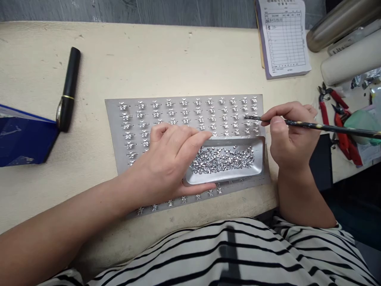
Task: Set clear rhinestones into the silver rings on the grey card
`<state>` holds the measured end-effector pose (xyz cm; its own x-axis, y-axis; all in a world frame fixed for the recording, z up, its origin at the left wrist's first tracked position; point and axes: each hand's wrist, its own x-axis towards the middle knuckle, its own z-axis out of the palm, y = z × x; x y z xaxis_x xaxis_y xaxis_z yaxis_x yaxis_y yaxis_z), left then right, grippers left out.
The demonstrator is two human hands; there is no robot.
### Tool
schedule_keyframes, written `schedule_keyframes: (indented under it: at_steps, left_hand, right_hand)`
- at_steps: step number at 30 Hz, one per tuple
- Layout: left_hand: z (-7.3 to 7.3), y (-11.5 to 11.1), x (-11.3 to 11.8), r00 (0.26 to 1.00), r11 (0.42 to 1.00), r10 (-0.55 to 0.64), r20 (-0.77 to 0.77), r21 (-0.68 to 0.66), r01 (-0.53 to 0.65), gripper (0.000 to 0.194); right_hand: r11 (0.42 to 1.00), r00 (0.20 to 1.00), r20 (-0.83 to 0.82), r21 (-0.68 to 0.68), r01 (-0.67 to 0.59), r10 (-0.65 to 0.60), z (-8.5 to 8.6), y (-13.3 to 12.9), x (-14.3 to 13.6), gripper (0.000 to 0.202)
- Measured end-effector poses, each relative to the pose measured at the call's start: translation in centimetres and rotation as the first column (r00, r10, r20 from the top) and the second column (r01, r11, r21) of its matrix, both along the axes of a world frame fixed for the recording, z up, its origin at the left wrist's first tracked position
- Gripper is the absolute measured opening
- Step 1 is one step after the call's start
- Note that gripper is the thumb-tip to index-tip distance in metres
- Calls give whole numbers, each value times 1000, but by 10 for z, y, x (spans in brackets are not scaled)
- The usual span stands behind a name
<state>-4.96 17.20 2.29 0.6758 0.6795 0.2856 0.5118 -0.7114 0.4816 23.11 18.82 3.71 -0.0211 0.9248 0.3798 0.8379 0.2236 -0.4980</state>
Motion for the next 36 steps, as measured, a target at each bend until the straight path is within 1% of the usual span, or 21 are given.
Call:
schedule_keyframes:
  at_steps: [5,9,16,21,28,31,34,36]
  left_hand:
    - [1,0,-1,1000,1000,-3,-4,-6,3,70]
    - [2,0,0,1000,1000,-2,-4,-7,2,68]
    - [1,-1,0,1000,1000,-2,3,-18,2,70]
    - [2,0,0,1000,1000,-2,5,-30,2,70]
    - [1,0,1,1000,1000,-5,5,-18,5,72]
    - [0,0,0,1000,1000,-6,14,-4,6,74]
    - [0,0,0,1000,1000,-4,3,-16,4,73]
    - [1,1,-1,1000,1000,1,-8,-25,-1,72]
  right_hand:
    - [1000,1000,-23,16,3,-3,-2,2,1,17]
    - [1000,1000,-8,-3,0,0,-2,1,1,17]
    - [1000,1000,-23,-2,-11,11,-2,2,1,17]
    - [999,999,-41,32,-15,17,-3,2,1,17]
    - [1000,1000,6,-13,2,-2,-1,0,-2,18]
    - [1000,1000,-12,22,2,-2,-1,0,-1,17]
    - [999,999,-49,51,20,-18,0,0,-3,16]
    - [994,994,-105,110,26,-14,2,-1,-6,17]
